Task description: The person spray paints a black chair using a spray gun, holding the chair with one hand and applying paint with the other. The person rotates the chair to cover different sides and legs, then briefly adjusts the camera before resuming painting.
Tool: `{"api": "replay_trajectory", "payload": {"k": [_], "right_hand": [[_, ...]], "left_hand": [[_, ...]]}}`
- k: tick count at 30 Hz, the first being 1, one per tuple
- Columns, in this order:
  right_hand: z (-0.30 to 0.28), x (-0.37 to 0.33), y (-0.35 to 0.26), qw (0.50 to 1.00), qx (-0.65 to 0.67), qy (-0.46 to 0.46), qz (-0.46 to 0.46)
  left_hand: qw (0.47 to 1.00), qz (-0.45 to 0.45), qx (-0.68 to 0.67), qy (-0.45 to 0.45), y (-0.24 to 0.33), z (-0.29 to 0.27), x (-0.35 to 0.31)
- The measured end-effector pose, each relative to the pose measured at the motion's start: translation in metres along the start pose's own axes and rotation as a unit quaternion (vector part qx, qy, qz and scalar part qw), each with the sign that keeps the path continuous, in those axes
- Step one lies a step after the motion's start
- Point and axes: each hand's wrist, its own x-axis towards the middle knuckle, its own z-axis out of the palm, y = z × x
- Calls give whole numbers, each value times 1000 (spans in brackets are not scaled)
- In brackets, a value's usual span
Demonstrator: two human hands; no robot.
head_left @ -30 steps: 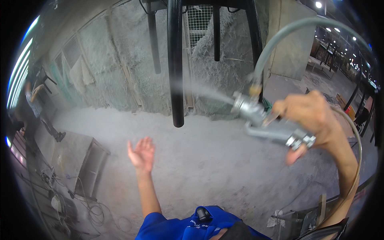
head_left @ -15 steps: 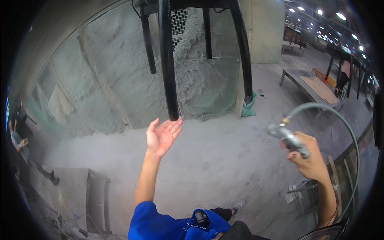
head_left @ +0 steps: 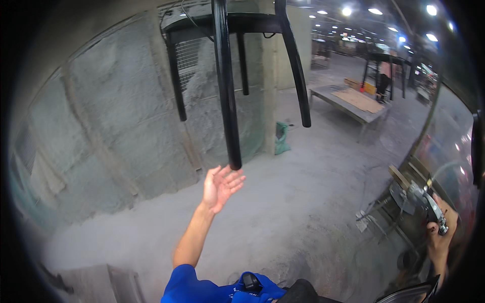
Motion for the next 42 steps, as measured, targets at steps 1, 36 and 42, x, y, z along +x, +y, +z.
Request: {"api": "replay_trajectory", "payload": {"k": [1, 36, 42], "right_hand": [[-12, 13, -26, 990, -78, -41, -109], [124, 191, -405, 921, -142, -200, -303], [116, 187, -370, 929, -92, 128, -336]], "left_hand": [[1000, -13, -2, -25, -9, 5, 6], [877, 96, -471, -29, 194, -197, -100], [862, 83, -498, -41, 200, -184, -131]]}}
